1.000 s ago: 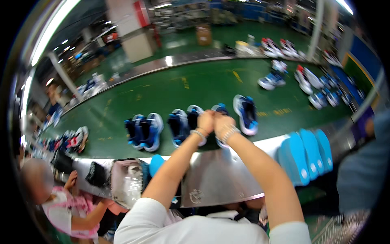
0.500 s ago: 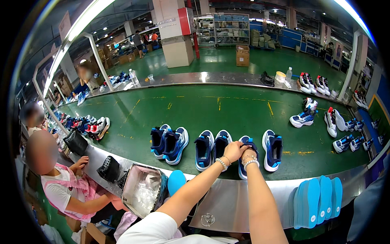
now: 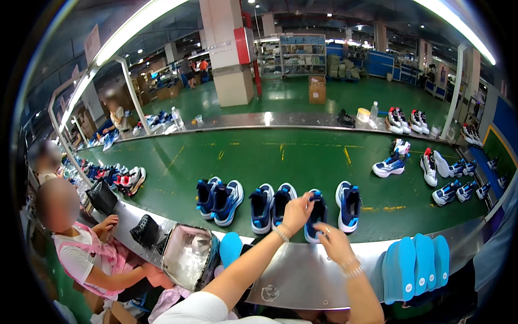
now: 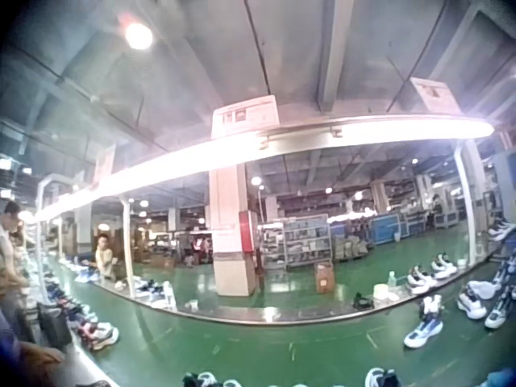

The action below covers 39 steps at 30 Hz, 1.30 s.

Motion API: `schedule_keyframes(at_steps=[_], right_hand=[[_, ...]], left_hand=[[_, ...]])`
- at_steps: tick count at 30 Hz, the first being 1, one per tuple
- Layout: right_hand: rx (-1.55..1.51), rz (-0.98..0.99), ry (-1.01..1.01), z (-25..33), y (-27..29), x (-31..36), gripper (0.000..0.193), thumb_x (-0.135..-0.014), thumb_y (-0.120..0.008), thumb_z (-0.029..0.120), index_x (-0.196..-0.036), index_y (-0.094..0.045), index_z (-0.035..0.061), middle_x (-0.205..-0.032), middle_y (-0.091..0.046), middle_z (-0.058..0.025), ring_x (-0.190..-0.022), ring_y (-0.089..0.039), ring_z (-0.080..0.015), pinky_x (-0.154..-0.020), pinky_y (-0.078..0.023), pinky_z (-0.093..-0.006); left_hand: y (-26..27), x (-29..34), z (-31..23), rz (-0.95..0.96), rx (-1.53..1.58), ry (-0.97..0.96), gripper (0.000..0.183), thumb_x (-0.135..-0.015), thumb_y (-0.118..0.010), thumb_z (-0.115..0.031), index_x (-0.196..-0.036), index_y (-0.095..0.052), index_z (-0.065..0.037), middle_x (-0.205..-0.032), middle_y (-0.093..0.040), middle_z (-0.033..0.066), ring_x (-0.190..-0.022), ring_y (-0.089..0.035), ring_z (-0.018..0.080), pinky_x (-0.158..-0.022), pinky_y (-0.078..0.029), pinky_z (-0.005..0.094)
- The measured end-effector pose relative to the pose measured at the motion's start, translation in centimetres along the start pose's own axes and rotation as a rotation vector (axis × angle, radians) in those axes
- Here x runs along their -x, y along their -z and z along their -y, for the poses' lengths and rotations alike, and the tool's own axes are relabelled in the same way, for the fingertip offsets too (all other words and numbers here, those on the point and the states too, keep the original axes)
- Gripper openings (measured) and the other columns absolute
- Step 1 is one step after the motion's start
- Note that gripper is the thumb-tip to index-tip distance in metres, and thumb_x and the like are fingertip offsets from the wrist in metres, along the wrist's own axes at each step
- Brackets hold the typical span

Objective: The person retrieves blue insoles from a plastic bag on a shelf and arranges them in stacks on a metal workstation.

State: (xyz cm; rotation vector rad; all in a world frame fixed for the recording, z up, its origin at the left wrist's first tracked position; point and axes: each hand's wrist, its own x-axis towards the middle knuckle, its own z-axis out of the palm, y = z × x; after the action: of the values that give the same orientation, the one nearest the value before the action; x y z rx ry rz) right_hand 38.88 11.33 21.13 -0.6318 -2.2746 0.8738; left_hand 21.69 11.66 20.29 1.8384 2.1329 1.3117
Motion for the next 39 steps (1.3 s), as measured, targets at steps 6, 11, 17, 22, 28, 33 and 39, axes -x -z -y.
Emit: schedule_keyframes(at_steps=[6, 11, 17, 22, 28, 33, 39], right_hand=[[0.095, -0.427, -0.292, 1.4, 13.3, 7.5, 0.017, -0.083, -0.047, 0.01, -0.088, -0.058, -0.0013, -0.073, -0.061, -0.01, -0.071, -0.057, -0.0168, -0.065, -0.042, -0.0276], [0.184, -0.803, -0.424, -2.8, 23.2, 14.0, 0.019, -0.084, -0.046, 0.012, -0.087, -0.057, -0.0032, -0.073, -0.06, -0.0084, -0.07, -0.055, -0.0135, -0.065, -0.041, -0.0258], [0.687, -0.696, -0.518, -16.6, 27.9, 21.0, 0.037, -0.08, -0.052, 0.012, -0.113, -0.043, -0.0025, -0.104, -0.053, -0.0206, -0.101, -0.05, -0.0326, -0.087, -0.037, -0.0357], [0.617, -0.452, -0.991, -21.4, 29.8, 29.5, 0.058, -0.073, -0.061, 0.013, -0.122, -0.033, 0.0, -0.108, -0.052, -0.0232, -0.1, -0.05, -0.0372, -0.086, -0.039, -0.0381], [0.431, -0.221, -0.985, -18.3, 29.4, 26.5, 0.079, -0.064, -0.069, 0.014, -0.128, -0.024, 0.004, -0.109, -0.051, -0.0253, -0.099, -0.051, -0.0383, -0.086, -0.04, -0.0387], [0.573, -0.155, -1.077, -16.7, 30.5, 26.8, 0.091, -0.059, -0.073, 0.02, -0.131, -0.019, 0.0069, -0.108, -0.051, -0.0253, -0.099, -0.051, -0.0378, -0.085, -0.04, -0.039], [0.808, -0.148, -0.969, -15.9, 30.6, 23.9, 0.079, -0.068, -0.065, 0.035, -0.131, -0.023, 0.0147, -0.099, -0.055, -0.0251, -0.089, -0.054, -0.0378, -0.077, -0.043, -0.0419]], left_hand=[[-9.2, -2.5, 4.1, 0.734, -0.443, -0.005, 0.018, -0.071, -0.05, -0.007, -0.081, -0.063, 0.0, -0.092, -0.059, 0.0205, -0.088, -0.058, 0.0322, -0.074, -0.048, 0.036], [-21.1, -4.0, 12.2, 0.476, -0.277, 0.343, 0.039, -0.08, -0.045, -0.024, -0.114, -0.051, -0.006, -0.121, -0.045, 0.0158, -0.11, -0.046, 0.0291, -0.091, -0.037, 0.0391], [-19.5, -0.9, 22.5, 1.813, -0.781, 0.582, 0.033, -0.085, -0.038, -0.019, -0.109, -0.054, -0.003, -0.117, -0.05, 0.0126, -0.107, -0.049, 0.023, -0.092, -0.036, 0.0319], [-12.1, -2.7, 6.1, 1.072, -0.84, -0.236, 0.023, -0.065, -0.061, -0.013, -0.085, -0.065, -0.003, -0.091, -0.062, 0.0123, -0.086, -0.06, 0.0248, -0.069, -0.048, 0.0357], [-10.2, -2.4, 11.2, 1.165, -0.889, -0.185, 0.027, -0.066, -0.058, -0.007, -0.092, -0.064, -0.005, -0.101, -0.059, 0.0127, -0.091, -0.058, 0.026, -0.072, -0.047, 0.0347], [-10.9, -3.7, 7.2, 1.298, -0.741, -0.137, 0.027, -0.061, -0.052, -0.007, -0.085, -0.064, 0.0, -0.093, -0.06, 0.0199, -0.086, -0.059, 0.0308, -0.071, -0.047, 0.039], [-8.7, -5.5, 9.7, 1.267, -0.811, -0.127, 0.028, -0.067, -0.05, -0.022, -0.085, -0.066, -0.007, -0.088, -0.062, 0.014, -0.083, -0.06, 0.0261, -0.071, -0.047, 0.0376]])
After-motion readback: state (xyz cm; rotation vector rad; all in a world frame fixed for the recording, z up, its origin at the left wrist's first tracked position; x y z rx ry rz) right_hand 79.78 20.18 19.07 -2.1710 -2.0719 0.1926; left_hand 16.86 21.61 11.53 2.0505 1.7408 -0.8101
